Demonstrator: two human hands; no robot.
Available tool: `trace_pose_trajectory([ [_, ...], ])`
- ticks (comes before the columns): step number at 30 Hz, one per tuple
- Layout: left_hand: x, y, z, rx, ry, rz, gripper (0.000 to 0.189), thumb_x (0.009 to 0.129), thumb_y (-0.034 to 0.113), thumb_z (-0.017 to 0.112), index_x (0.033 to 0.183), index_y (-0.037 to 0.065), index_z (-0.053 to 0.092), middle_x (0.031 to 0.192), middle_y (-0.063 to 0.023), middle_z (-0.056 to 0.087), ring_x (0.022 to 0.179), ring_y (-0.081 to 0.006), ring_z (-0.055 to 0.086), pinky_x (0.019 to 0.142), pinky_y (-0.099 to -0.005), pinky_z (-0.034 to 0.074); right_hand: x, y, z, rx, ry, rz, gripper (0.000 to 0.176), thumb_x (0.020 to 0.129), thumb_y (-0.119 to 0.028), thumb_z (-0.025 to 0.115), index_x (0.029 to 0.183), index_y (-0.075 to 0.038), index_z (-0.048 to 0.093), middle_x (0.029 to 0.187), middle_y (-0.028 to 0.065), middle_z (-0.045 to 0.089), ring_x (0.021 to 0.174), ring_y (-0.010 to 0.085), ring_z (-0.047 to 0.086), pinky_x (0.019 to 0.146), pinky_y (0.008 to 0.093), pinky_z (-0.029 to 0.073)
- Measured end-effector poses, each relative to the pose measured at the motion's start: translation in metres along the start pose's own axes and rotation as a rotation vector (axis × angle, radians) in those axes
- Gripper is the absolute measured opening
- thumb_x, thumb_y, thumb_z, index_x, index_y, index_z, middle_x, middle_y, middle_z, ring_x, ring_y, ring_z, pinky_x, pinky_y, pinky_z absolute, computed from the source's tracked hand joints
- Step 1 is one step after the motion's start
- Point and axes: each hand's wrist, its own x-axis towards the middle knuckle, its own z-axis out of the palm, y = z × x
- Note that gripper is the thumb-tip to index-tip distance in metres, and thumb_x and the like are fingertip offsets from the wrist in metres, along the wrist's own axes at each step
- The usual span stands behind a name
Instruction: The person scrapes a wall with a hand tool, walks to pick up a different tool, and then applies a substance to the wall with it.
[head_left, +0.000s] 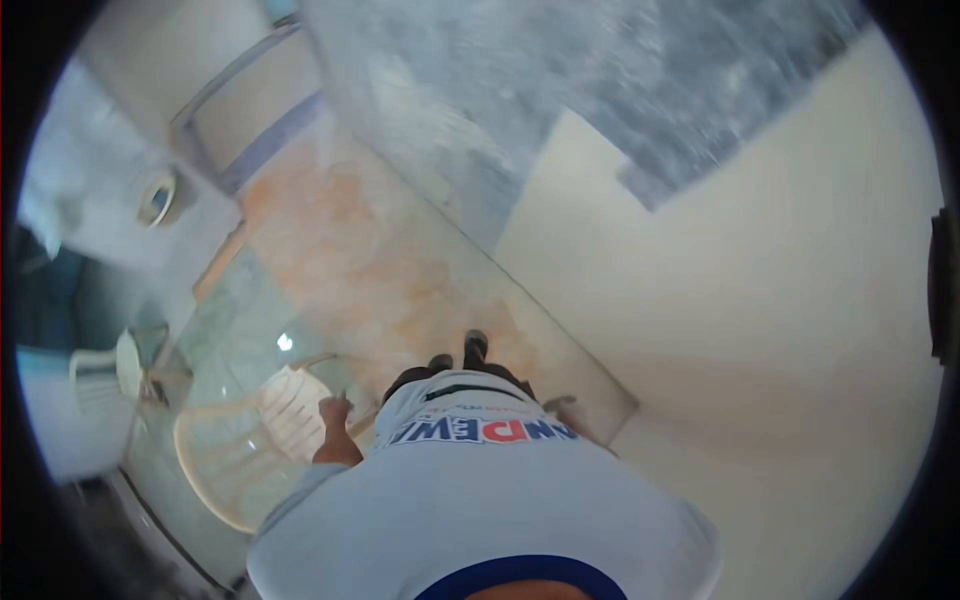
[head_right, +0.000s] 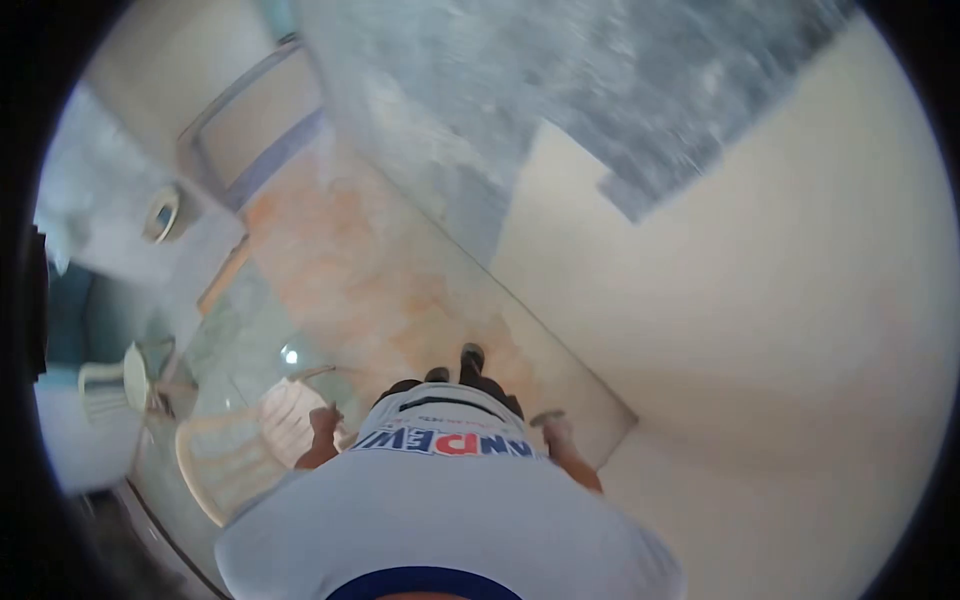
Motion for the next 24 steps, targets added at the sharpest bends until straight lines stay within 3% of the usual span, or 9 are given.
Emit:
trace_pose_trajectory([
  [3, 0.051, 0.036, 0.041, -0.233, 0.436, -0.274, 0.032, 0.087, 0.023, 0.060, 0.118, 0.016, 0.065, 0.078, -0.0137, 0.068, 0.072, -0.0329, 0.066, 0.062, -0.0491, 0.047, 0.031, 0.000, 0.004, 0.225, 0.066, 0.304, 0.023, 0.089, -0.023, 0.058, 0.071, -0.008, 0.060, 0.057, 0.0055, 0.053, 0.047, 0.0186, 0.053, 0.043, 0.0378, 0.039],
  [4, 0.075, 0.048, 0.034, -0.193, 0.183, -0.226, 0.035, 0.089, 0.018, 0.055, 0.123, 0.016, 0.063, 0.083, -0.0152, 0.068, 0.076, -0.0336, 0.066, 0.064, -0.0504, 0.048, 0.042, -0.003, 0.002, 0.347, 0.126, 0.500, 0.030, 0.090, -0.023, 0.060, 0.065, -0.006, 0.054, 0.057, 0.0058, 0.052, 0.047, 0.0179, 0.052, 0.041, 0.0378, 0.037],
  [6, 0.116, 0.092, -0.029, -0.297, 0.358, -0.096, 0.041, 0.088, 0.015, 0.052, 0.127, 0.012, 0.061, 0.080, -0.0153, 0.065, 0.072, -0.0373, 0.061, 0.066, -0.0517, 0.047, 0.059, -0.042, -0.031, 0.288, 0.022, 0.557, 0.027, 0.089, -0.023, 0.060, 0.071, -0.004, 0.057, 0.057, 0.0061, 0.053, 0.046, 0.0184, 0.052, 0.041, 0.0382, 0.038],
  [7, 0.131, 0.112, -0.077, -0.455, 0.378, -0.110, 0.042, 0.086, 0.015, 0.056, 0.127, 0.010, 0.061, 0.084, -0.0167, 0.064, 0.072, -0.0392, 0.060, 0.066, -0.0520, 0.047, 0.066, -0.055, -0.042, 0.078, -0.041, 0.219, 0.026, 0.089, -0.024, 0.061, 0.073, -0.003, 0.058, 0.058, 0.0068, 0.055, 0.046, 0.0186, 0.054, 0.041, 0.0375, 0.040],
  [8, 0.150, 0.121, -0.114, -0.410, 0.531, 0.200, 0.031, 0.085, 0.016, 0.059, 0.114, 0.007, 0.066, 0.082, -0.0176, 0.064, 0.072, -0.0382, 0.059, 0.067, -0.0518, 0.047, 0.075, -0.076, -0.049, -0.113, -0.099, -0.128, 0.026, 0.089, -0.024, 0.061, 0.075, -0.002, 0.058, 0.059, 0.0076, 0.056, 0.046, 0.0189, 0.055, 0.041, 0.0367, 0.042],
  [9, 0.165, 0.134, -0.162, -0.338, 0.535, 0.311, 0.021, 0.089, 0.021, 0.061, 0.099, 0.004, 0.069, 0.073, -0.0158, 0.064, 0.066, -0.0322, 0.062, 0.062, -0.0459, 0.050, 0.085, -0.099, -0.053, -0.115, -0.118, -0.139, 0.026, 0.089, -0.024, 0.061, 0.075, -0.002, 0.058, 0.059, 0.0076, 0.056, 0.046, 0.0189, 0.055, 0.041, 0.0367, 0.042],
  [11, 0.166, 0.168, -0.273, -1.167, 0.001, -0.108, 0.025, 0.090, 0.026, 0.063, 0.091, 0.002, 0.070, 0.067, -0.0141, 0.064, 0.059, -0.0251, 0.065, 0.055, -0.0371, 0.052, 0.099, -0.143, -0.059, 0.286, -0.026, 0.485, 0.026, 0.090, -0.022, 0.061, 0.078, 0.000, 0.060, 0.061, 0.0091, 0.060, 0.046, 0.0194, 0.059, 0.043, 0.0348, 0.046],
  [18, 0.209, 0.129, -0.233, -0.960, 0.276, 0.071, 0.016, 0.087, 0.015, 0.066, 0.084, 0.000, 0.069, 0.071, -0.0108, 0.070, 0.061, -0.0169, 0.068, 0.059, -0.0316, 0.054, 0.126, -0.173, -0.056, 0.434, 0.071, 0.260, 0.031, 0.090, -0.027, 0.066, 0.078, 0.002, 0.060, 0.060, 0.0090, 0.059, 0.046, 0.0200, 0.060, 0.044, 0.0335, 0.049],
  [24, 0.204, -0.021, -0.139, -1.029, 0.169, -0.328, 0.028, 0.088, 0.027, 0.065, 0.081, 0.001, 0.072, 0.072, -0.0157, 0.070, 0.063, -0.0226, 0.069, 0.064, -0.0372, 0.054, 0.172, -0.180, -0.017, 0.260, -0.016, 0.509, 0.028, 0.092, -0.024, 0.063, 0.081, 0.002, 0.058, 0.061, 0.0079, 0.058, 0.045, 0.0190, 0.057, 0.043, 0.0341, 0.048],
])
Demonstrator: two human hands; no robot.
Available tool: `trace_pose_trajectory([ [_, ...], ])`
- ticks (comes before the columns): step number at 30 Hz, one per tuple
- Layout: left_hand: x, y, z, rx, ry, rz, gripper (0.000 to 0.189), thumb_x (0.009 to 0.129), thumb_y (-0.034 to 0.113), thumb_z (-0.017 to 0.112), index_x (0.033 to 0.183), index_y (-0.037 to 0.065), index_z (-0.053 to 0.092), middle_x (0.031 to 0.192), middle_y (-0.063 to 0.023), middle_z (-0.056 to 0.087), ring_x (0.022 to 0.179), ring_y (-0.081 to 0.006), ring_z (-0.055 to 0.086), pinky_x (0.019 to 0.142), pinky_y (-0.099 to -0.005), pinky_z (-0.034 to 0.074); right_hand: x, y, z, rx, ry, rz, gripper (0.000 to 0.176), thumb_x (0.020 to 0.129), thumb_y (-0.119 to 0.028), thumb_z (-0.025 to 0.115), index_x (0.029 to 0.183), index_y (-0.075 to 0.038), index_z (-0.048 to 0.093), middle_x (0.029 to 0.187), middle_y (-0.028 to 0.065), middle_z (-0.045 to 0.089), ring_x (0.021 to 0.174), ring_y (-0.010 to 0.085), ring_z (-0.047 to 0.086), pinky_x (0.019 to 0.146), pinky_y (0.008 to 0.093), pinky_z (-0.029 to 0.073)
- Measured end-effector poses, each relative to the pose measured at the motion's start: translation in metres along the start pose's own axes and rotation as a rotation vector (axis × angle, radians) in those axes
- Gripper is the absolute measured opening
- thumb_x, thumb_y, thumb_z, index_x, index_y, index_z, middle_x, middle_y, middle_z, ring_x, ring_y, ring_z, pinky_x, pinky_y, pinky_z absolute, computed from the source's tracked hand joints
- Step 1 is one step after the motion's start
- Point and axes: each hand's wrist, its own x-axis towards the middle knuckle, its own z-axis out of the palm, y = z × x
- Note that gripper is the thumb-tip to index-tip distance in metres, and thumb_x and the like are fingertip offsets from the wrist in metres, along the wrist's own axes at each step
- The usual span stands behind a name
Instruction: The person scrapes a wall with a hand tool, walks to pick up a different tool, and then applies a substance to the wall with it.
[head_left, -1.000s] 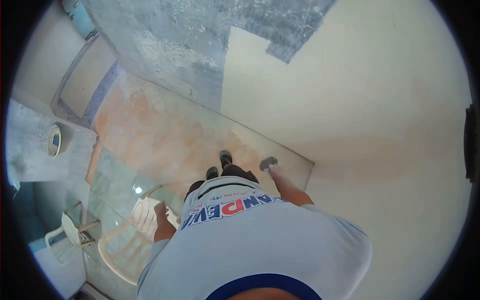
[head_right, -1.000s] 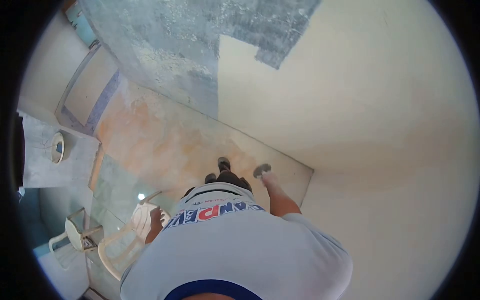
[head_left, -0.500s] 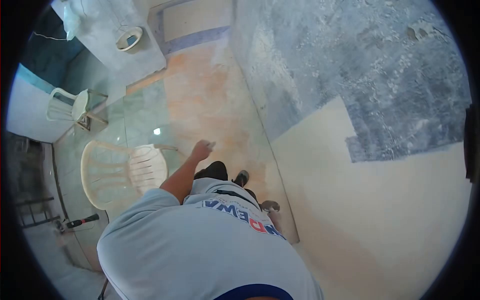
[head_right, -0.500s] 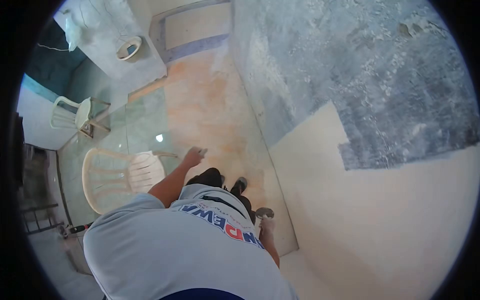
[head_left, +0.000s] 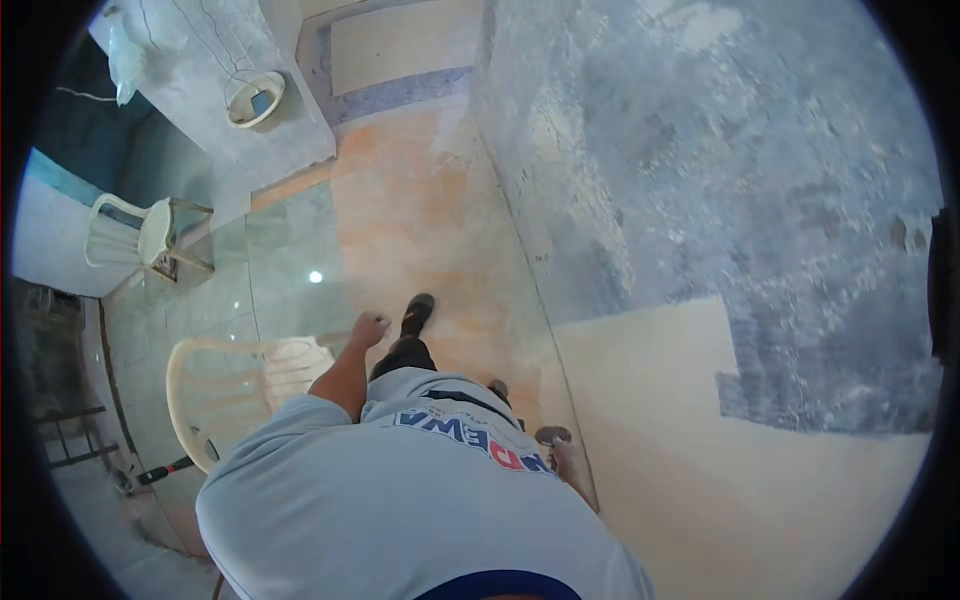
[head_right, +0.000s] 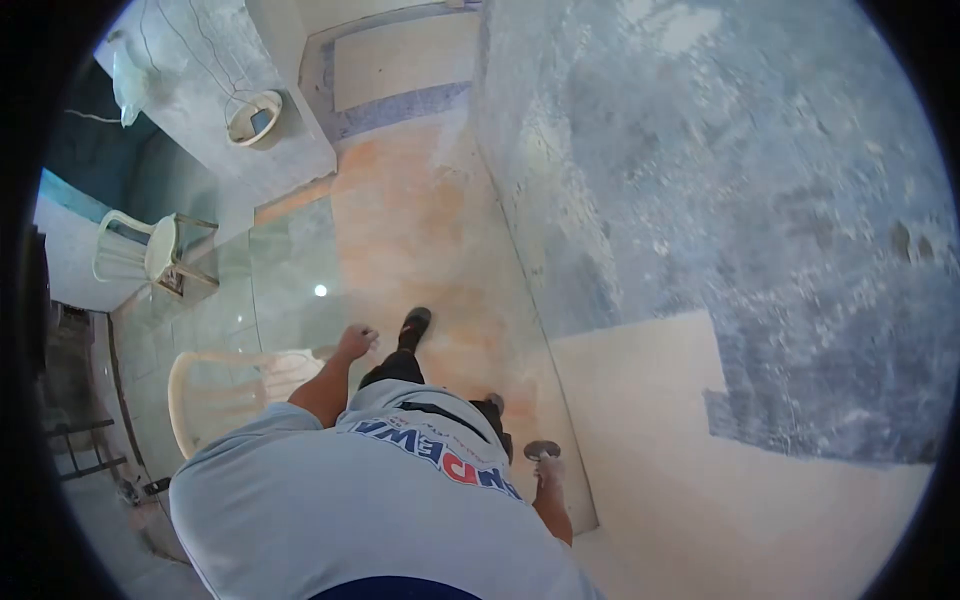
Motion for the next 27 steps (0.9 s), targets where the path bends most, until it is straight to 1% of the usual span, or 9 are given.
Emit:
trace_pose_trajectory([
  [3, 0.021, -0.093, -0.049, 0.467, -0.149, 0.016, 0.015, 0.081, 0.026, 0.068, 0.083, 0.011, 0.072, 0.086, -0.0120, 0.072, 0.085, -0.0324, 0.069, 0.075, -0.0446, 0.053, 0.005, 0.000, 0.027, 0.072, -0.043, 0.113, 0.023, 0.094, -0.021, 0.058, 0.092, 0.001, 0.057, 0.062, 0.0064, 0.055, 0.046, 0.0182, 0.055, 0.043, 0.0330, 0.046],
  [5, 0.032, -0.150, -0.082, 0.818, -0.328, 0.210, 0.013, 0.080, 0.026, 0.068, 0.083, 0.013, 0.072, 0.089, -0.0103, 0.072, 0.091, -0.0323, 0.069, 0.080, -0.0455, 0.053, 0.018, 0.025, 0.051, -0.187, 0.026, -0.751, 0.017, 0.095, -0.019, 0.056, 0.095, -0.002, 0.057, 0.061, 0.0045, 0.052, 0.047, 0.0164, 0.053, 0.043, 0.0305, 0.044],
  [6, 0.040, -0.175, -0.094, 0.604, -0.344, 0.061, 0.014, 0.079, 0.026, 0.068, 0.085, 0.014, 0.071, 0.089, -0.0096, 0.071, 0.092, -0.0323, 0.068, 0.082, -0.0452, 0.053, -0.054, -0.076, 0.074, 0.340, 0.064, -0.016, 0.027, 0.094, -0.024, 0.060, 0.073, -0.008, 0.056, 0.056, 0.0016, 0.050, 0.042, 0.0137, 0.045, 0.037, 0.0313, 0.034],
  [9, 0.071, -0.159, -0.136, 0.810, -0.463, 0.170, 0.020, 0.084, 0.030, 0.064, 0.093, 0.014, 0.072, 0.093, -0.0105, 0.071, 0.097, -0.0346, 0.067, 0.087, -0.0458, 0.052, -0.082, -0.147, 0.108, 0.267, 0.197, -0.038, 0.025, 0.093, -0.022, 0.061, 0.074, -0.007, 0.055, 0.056, 0.0017, 0.049, 0.042, 0.0131, 0.045, 0.037, 0.0315, 0.036],
  [11, 0.101, -0.132, -0.157, 0.355, -0.544, -0.496, 0.030, 0.089, 0.036, 0.059, 0.103, 0.013, 0.072, 0.102, -0.0142, 0.070, 0.103, -0.0352, 0.064, 0.092, -0.0456, 0.050, -0.083, -0.153, 0.118, 0.352, 0.291, -0.154, 0.020, 0.093, -0.019, 0.060, 0.078, -0.006, 0.055, 0.057, 0.0020, 0.050, 0.041, 0.0127, 0.046, 0.038, 0.0296, 0.037],
  [17, 0.202, -0.043, -0.159, -0.040, -0.112, -0.083, 0.031, 0.092, 0.026, 0.061, 0.092, -0.003, 0.070, 0.084, -0.0160, 0.071, 0.070, -0.0201, 0.069, 0.066, -0.0346, 0.056, -0.103, -0.136, 0.107, 0.187, 0.482, -0.169, 0.030, 0.092, -0.025, 0.060, 0.105, 0.002, 0.061, 0.064, 0.0090, 0.059, 0.039, 0.0200, 0.052, 0.036, 0.0331, 0.041],
  [23, 0.232, 0.059, -0.134, -0.322, -0.108, -0.044, 0.027, 0.091, 0.021, 0.064, 0.093, -0.005, 0.069, 0.082, -0.0133, 0.071, 0.069, -0.0193, 0.069, 0.065, -0.0318, 0.055, -0.056, -0.032, 0.069, 0.911, -0.560, -0.693, 0.029, 0.096, -0.031, 0.058, 0.086, -0.003, 0.056, 0.059, 0.0066, 0.054, 0.041, 0.0182, 0.052, 0.039, 0.0346, 0.040],
  [25, 0.224, 0.070, -0.126, -0.351, -0.113, -0.022, 0.026, 0.088, 0.024, 0.065, 0.086, -0.001, 0.071, 0.076, -0.0138, 0.071, 0.067, -0.0207, 0.069, 0.065, -0.0359, 0.054, -0.060, -0.063, 0.082, 0.125, 0.323, 0.179, 0.030, 0.096, -0.031, 0.058, 0.083, -0.004, 0.055, 0.057, 0.0059, 0.054, 0.042, 0.0173, 0.051, 0.039, 0.0346, 0.038],
  [27, 0.213, 0.064, -0.116, -0.347, -0.142, -0.042, 0.030, 0.088, 0.028, 0.063, 0.085, 0.000, 0.071, 0.079, -0.0165, 0.071, 0.071, -0.0258, 0.070, 0.068, -0.0376, 0.054, -0.056, -0.090, 0.088, 0.115, 0.287, 0.208, 0.030, 0.096, -0.031, 0.058, 0.083, -0.004, 0.055, 0.057, 0.0055, 0.053, 0.042, 0.0169, 0.051, 0.039, 0.0341, 0.037],
])
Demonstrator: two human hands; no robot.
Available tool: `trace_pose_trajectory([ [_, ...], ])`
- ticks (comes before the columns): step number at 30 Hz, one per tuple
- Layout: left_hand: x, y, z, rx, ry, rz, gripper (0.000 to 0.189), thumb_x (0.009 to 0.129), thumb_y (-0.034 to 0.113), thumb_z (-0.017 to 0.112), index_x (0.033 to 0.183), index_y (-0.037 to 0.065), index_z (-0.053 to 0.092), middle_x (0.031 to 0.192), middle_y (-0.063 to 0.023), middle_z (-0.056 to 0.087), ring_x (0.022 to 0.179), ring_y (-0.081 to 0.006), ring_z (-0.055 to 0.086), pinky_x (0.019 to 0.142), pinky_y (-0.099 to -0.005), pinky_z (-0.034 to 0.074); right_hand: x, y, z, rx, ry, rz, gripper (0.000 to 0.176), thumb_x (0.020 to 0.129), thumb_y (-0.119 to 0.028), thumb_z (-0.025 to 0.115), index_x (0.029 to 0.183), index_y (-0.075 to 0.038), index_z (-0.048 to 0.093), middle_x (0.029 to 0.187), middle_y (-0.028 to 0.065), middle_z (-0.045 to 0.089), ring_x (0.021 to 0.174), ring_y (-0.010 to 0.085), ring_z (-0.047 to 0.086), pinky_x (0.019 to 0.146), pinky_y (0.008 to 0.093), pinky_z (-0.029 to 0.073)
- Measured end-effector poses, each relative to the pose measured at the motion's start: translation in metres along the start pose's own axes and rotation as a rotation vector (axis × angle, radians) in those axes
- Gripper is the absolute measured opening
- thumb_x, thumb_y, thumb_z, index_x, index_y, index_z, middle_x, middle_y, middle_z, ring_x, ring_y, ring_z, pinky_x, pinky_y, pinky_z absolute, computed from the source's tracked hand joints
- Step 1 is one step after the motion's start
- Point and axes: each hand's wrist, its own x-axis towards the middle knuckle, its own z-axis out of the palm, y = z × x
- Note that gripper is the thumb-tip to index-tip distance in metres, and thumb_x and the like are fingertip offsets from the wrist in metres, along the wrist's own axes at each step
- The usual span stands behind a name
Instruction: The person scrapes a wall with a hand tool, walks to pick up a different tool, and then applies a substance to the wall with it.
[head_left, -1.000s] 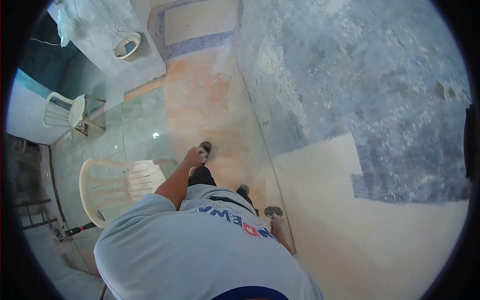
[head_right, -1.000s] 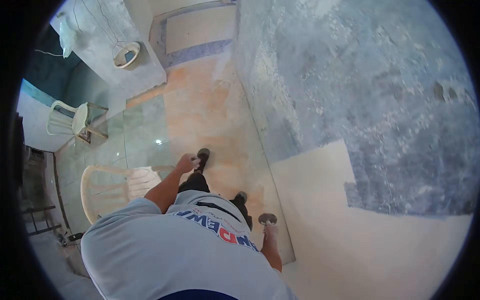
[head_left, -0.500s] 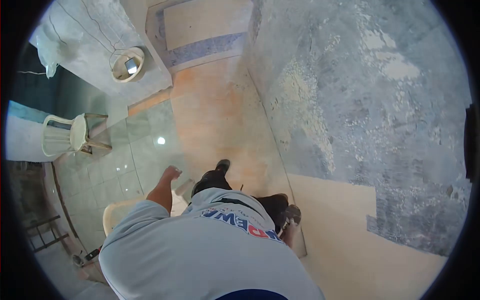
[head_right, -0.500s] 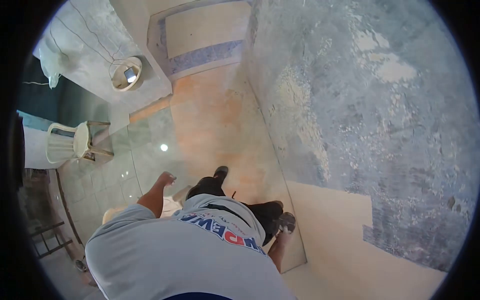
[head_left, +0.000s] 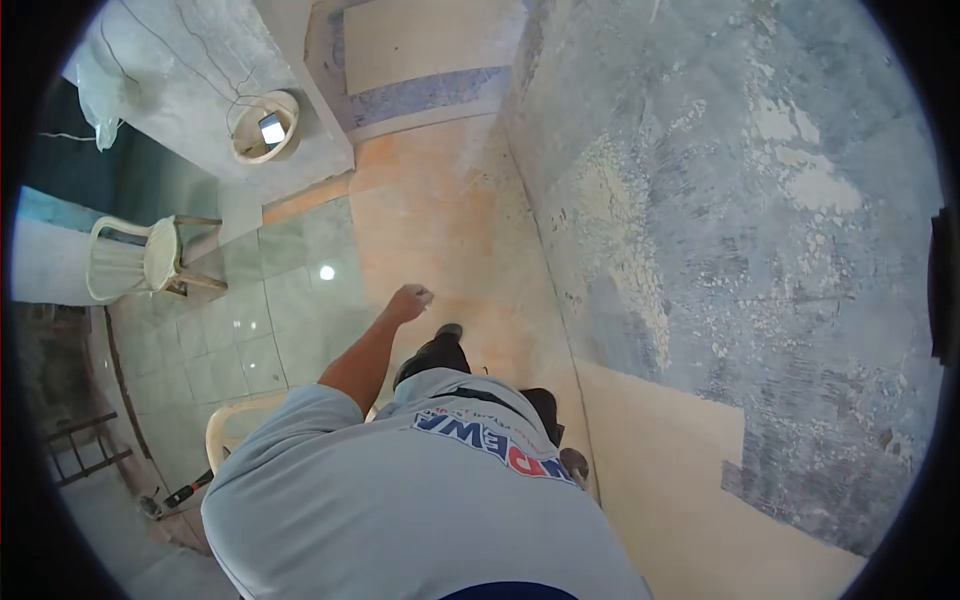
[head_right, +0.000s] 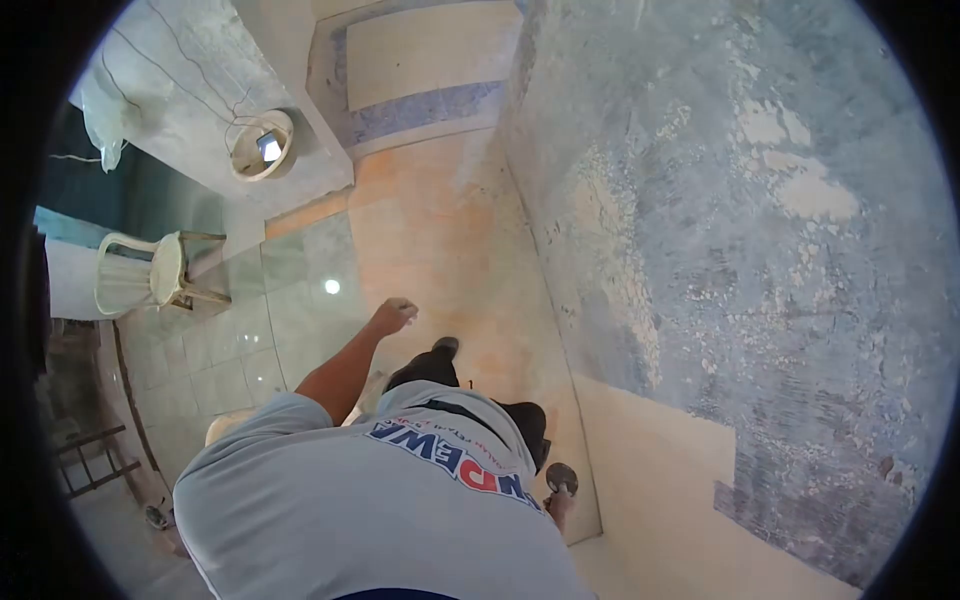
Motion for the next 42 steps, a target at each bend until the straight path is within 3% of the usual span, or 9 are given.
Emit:
trace_pose_trajectory([
  [2, -0.009, -0.031, -0.004, 0.410, -0.119, 0.087, 0.027, 0.091, 0.028, 0.062, 0.094, 0.003, 0.071, 0.085, -0.0160, 0.071, 0.073, -0.0233, 0.069, 0.069, -0.0371, 0.055, 0.013, -0.005, 0.007, 0.008, -0.024, 0.029, 0.030, 0.096, -0.031, 0.058, 0.083, -0.004, 0.056, 0.056, 0.0051, 0.053, 0.042, 0.0164, 0.050, 0.039, 0.0336, 0.036],
  [4, 0.006, -0.120, -0.006, 0.872, -0.173, 0.584, 0.036, 0.089, 0.036, 0.058, 0.077, 0.004, 0.069, 0.082, -0.0196, 0.068, 0.077, -0.0394, 0.064, 0.070, -0.0495, 0.051, 0.060, 0.015, 0.018, 0.913, -0.801, -0.790, 0.030, 0.095, -0.032, 0.059, 0.083, -0.005, 0.057, 0.056, 0.0053, 0.052, 0.042, 0.0159, 0.050, 0.039, 0.0334, 0.036],
  [5, -0.002, -0.138, -0.010, 0.857, -0.159, 0.562, 0.035, 0.090, 0.034, 0.056, 0.075, 0.005, 0.067, 0.079, -0.0186, 0.067, 0.075, -0.0394, 0.064, 0.070, -0.0524, 0.050, 0.050, -0.003, 0.018, 0.572, -0.447, -0.550, 0.029, 0.094, -0.032, 0.060, 0.084, -0.004, 0.057, 0.056, 0.0053, 0.052, 0.042, 0.0156, 0.050, 0.039, 0.0330, 0.036],
  [11, -0.074, -0.062, 0.020, 0.350, -0.003, -0.773, 0.032, 0.094, 0.036, 0.054, 0.098, 0.008, 0.069, 0.096, -0.0086, 0.073, 0.076, -0.0242, 0.070, 0.070, -0.0465, 0.054, 0.043, -0.048, -0.018, 0.364, -0.162, -0.296, 0.020, 0.093, -0.019, 0.059, 0.100, 0.000, 0.058, 0.055, 0.0021, 0.050, 0.039, 0.0119, 0.048, 0.035, 0.0274, 0.036],
  [22, -0.011, 0.146, 0.157, 0.338, -0.150, 0.096, 0.029, 0.094, 0.028, 0.058, 0.111, 0.007, 0.067, 0.095, -0.0060, 0.072, 0.081, -0.0185, 0.070, 0.062, -0.0328, 0.050, 0.062, 0.075, -0.079, 0.617, -0.094, 0.027, 0.020, 0.092, -0.020, 0.063, 0.090, 0.000, 0.062, 0.055, 0.0051, 0.052, 0.039, 0.0148, 0.049, 0.035, 0.0307, 0.038],
  [27, -0.007, 0.196, 0.236, 0.440, -0.301, 0.069, 0.025, 0.093, 0.018, 0.061, 0.104, -0.003, 0.069, 0.088, -0.0118, 0.072, 0.071, -0.0191, 0.069, 0.061, -0.0301, 0.055, 0.068, 0.084, -0.099, 0.654, -0.121, 0.103, 0.021, 0.091, -0.021, 0.064, 0.089, 0.000, 0.063, 0.056, 0.0059, 0.053, 0.040, 0.0159, 0.050, 0.036, 0.0321, 0.039],
  [36, 0.035, 0.157, 0.381, 0.566, -1.190, 0.206, 0.026, 0.091, 0.008, 0.056, 0.115, 0.003, 0.066, 0.102, -0.0089, 0.069, 0.090, -0.0186, 0.070, 0.070, -0.0320, 0.056, 0.033, 0.080, -0.064, 0.862, -0.158, 0.282, 0.022, 0.089, -0.022, 0.066, 0.086, 0.000, 0.065, 0.057, 0.0073, 0.056, 0.041, 0.0178, 0.051, 0.038, 0.0345, 0.041],
  [38, 0.030, 0.160, 0.406, 0.985, -1.369, 0.645, 0.026, 0.092, 0.013, 0.059, 0.114, 0.003, 0.066, 0.101, -0.0086, 0.070, 0.094, -0.0179, 0.068, 0.073, -0.0337, 0.057, 0.012, 0.074, -0.044, 0.920, -0.134, 0.318, 0.023, 0.089, -0.023, 0.067, 0.086, 0.000, 0.065, 0.058, 0.0076, 0.057, 0.041, 0.0182, 0.052, 0.039, 0.0351, 0.042],
  [42, -0.051, 0.194, 0.454, 0.433, -1.120, 0.006, 0.040, 0.096, 0.036, 0.060, 0.124, 0.007, 0.061, 0.115, -0.0064, 0.067, 0.105, -0.0235, 0.064, 0.088, -0.0369, 0.052, 0.020, 0.011, -0.021, 0.611, -0.095, -0.149, 0.044, 0.079, -0.023, 0.073, 0.116, -0.004, 0.060, 0.081, 0.0120, 0.066, 0.063, 0.0217, 0.061, 0.062, 0.0350, 0.052],
])
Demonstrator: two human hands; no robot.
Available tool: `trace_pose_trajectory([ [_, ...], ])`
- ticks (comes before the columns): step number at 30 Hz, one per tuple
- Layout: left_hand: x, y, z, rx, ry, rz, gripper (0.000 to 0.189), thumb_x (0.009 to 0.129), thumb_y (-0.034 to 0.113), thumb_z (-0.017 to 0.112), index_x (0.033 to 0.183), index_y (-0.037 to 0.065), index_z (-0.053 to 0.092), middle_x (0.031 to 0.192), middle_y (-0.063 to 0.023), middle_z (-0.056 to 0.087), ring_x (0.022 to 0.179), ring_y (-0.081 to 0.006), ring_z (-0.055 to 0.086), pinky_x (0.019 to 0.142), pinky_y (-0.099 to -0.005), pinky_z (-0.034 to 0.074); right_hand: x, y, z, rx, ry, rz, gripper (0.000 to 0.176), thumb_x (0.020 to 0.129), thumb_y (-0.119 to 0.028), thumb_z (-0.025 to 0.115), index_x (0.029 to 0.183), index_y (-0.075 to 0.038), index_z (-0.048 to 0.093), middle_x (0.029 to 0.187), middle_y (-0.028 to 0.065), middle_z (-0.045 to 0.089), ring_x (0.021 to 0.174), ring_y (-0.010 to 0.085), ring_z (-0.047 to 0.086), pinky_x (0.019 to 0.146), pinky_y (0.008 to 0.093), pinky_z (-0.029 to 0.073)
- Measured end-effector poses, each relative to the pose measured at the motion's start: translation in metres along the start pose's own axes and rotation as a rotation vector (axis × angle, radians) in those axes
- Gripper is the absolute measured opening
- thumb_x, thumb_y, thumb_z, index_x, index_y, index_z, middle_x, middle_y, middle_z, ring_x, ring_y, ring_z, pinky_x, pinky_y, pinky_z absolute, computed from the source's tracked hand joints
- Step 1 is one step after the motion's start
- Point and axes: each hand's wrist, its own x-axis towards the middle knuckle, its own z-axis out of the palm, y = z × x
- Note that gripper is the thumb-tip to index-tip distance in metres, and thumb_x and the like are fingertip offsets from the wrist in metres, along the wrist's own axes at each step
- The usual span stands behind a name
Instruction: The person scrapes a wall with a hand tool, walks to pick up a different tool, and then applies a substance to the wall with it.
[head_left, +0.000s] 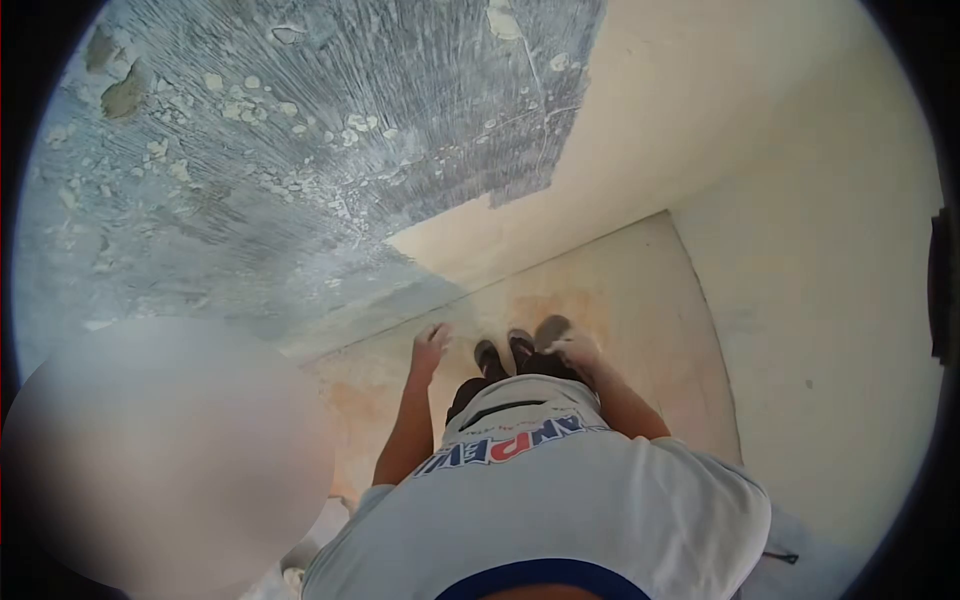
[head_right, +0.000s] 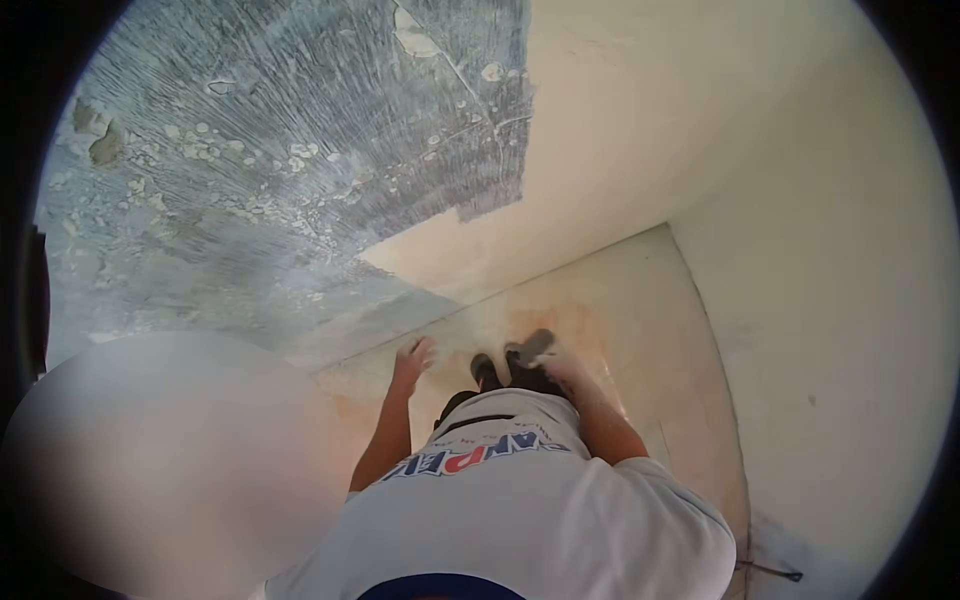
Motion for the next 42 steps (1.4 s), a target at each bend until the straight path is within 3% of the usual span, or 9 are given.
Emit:
trace_pose_trajectory([
  [1, -0.005, 0.017, 0.017, -0.005, -0.018, -0.004, 0.040, 0.096, 0.036, 0.060, 0.124, 0.007, 0.061, 0.115, -0.0064, 0.067, 0.105, -0.0235, 0.064, 0.088, -0.0369, 0.052, -0.026, -0.051, 0.006, -0.049, 0.035, -0.106, 0.058, 0.079, -0.020, 0.072, 0.132, -0.006, 0.054, 0.091, 0.0128, 0.067, 0.071, 0.0202, 0.063, 0.068, 0.0336, 0.053],
  [3, -0.020, 0.048, 0.047, -0.218, -0.122, -0.083, 0.059, 0.096, 0.042, 0.059, 0.144, 0.012, 0.043, 0.138, -0.0070, 0.053, 0.119, -0.0274, 0.056, 0.094, -0.0423, 0.049, -0.021, -0.085, 0.010, -0.124, -0.004, -0.398, 0.029, 0.079, -0.020, 0.069, 0.103, -0.004, 0.069, 0.078, 0.0090, 0.067, 0.071, 0.0222, 0.063, 0.065, 0.0363, 0.051],
  [5, -0.044, 0.084, 0.075, -0.258, -0.130, -0.084, 0.066, 0.095, 0.043, 0.060, 0.149, 0.015, 0.033, 0.145, -0.0073, 0.043, 0.123, -0.0281, 0.051, 0.092, -0.0452, 0.050, -0.077, -0.187, 0.005, -0.165, 0.050, -0.649, 0.061, 0.080, -0.020, 0.068, 0.137, -0.007, 0.051, 0.097, 0.0163, 0.069, 0.086, 0.0263, 0.067, 0.077, 0.0386, 0.052],
  [16, -0.047, 0.167, 0.163, -0.474, 0.167, 0.455, 0.075, 0.094, 0.024, 0.059, 0.157, 0.016, 0.019, 0.155, -0.0103, 0.029, 0.124, -0.0209, 0.048, 0.087, -0.0335, 0.053, -0.102, -0.280, -0.056, -0.586, -0.201, -0.761, 0.078, 0.083, -0.017, 0.068, 0.152, -0.010, 0.032, 0.091, 0.0211, 0.068, 0.079, 0.0357, 0.067, 0.077, 0.0405, 0.054],
  [23, -0.052, 0.206, 0.246, -0.644, 0.353, 0.718, 0.081, 0.089, 0.028, 0.048, 0.160, 0.018, 0.010, 0.160, -0.0052, 0.020, 0.134, -0.0283, 0.041, 0.097, -0.0449, 0.050, -0.083, -0.255, -0.173, -0.190, -0.464, -0.416, 0.053, 0.094, -0.009, 0.059, 0.145, -0.011, 0.047, 0.079, 0.0017, 0.059, 0.060, 0.0057, 0.050, 0.055, 0.0224, 0.042],
  [29, -0.040, 0.208, 0.308, -0.799, 0.602, 0.768, 0.069, 0.095, 0.012, 0.065, 0.152, 0.004, 0.028, 0.131, -0.0077, 0.052, 0.110, -0.0166, 0.058, 0.090, -0.0292, 0.051, -0.056, -0.234, -0.233, -0.315, -0.484, -0.643, 0.028, 0.093, -0.009, 0.061, 0.120, -0.005, 0.059, 0.070, -0.0002, 0.056, 0.054, 0.0055, 0.048, 0.050, 0.0226, 0.039],
  [36, -0.050, 0.197, 0.327, -1.275, 0.282, 0.456, 0.029, 0.098, 0.024, 0.061, 0.119, 0.003, 0.063, 0.105, -0.0078, 0.071, 0.090, -0.0169, 0.069, 0.080, -0.0335, 0.058, -0.035, -0.226, -0.237, -0.106, -0.818, -0.622, 0.030, 0.094, -0.008, 0.058, 0.122, 0.001, 0.051, 0.078, 0.0059, 0.061, 0.057, 0.0101, 0.056, 0.051, 0.0253, 0.045],
  [38, -0.052, 0.202, 0.329, -1.069, 0.513, 0.523, 0.030, 0.096, 0.027, 0.065, 0.113, 0.002, 0.066, 0.100, -0.0064, 0.071, 0.082, -0.0133, 0.068, 0.074, -0.0299, 0.057, -0.039, -0.236, -0.236, -0.050, -0.945, -0.331, 0.033, 0.093, -0.005, 0.058, 0.125, 0.003, 0.052, 0.086, 0.0052, 0.063, 0.069, 0.0109, 0.061, 0.061, 0.0252, 0.050],
  [42, -0.060, 0.200, 0.315, -0.640, 0.656, 0.588, 0.025, 0.095, 0.023, 0.068, 0.104, 0.000, 0.070, 0.095, -0.0035, 0.071, 0.078, -0.0085, 0.064, 0.069, -0.0258, 0.053, -0.028, -0.228, -0.183, 0.263, -0.665, -0.640, 0.038, 0.097, -0.010, 0.057, 0.132, 0.002, 0.048, 0.113, 0.0085, 0.063, 0.104, 0.0138, 0.059, 0.090, 0.0285, 0.048],
])
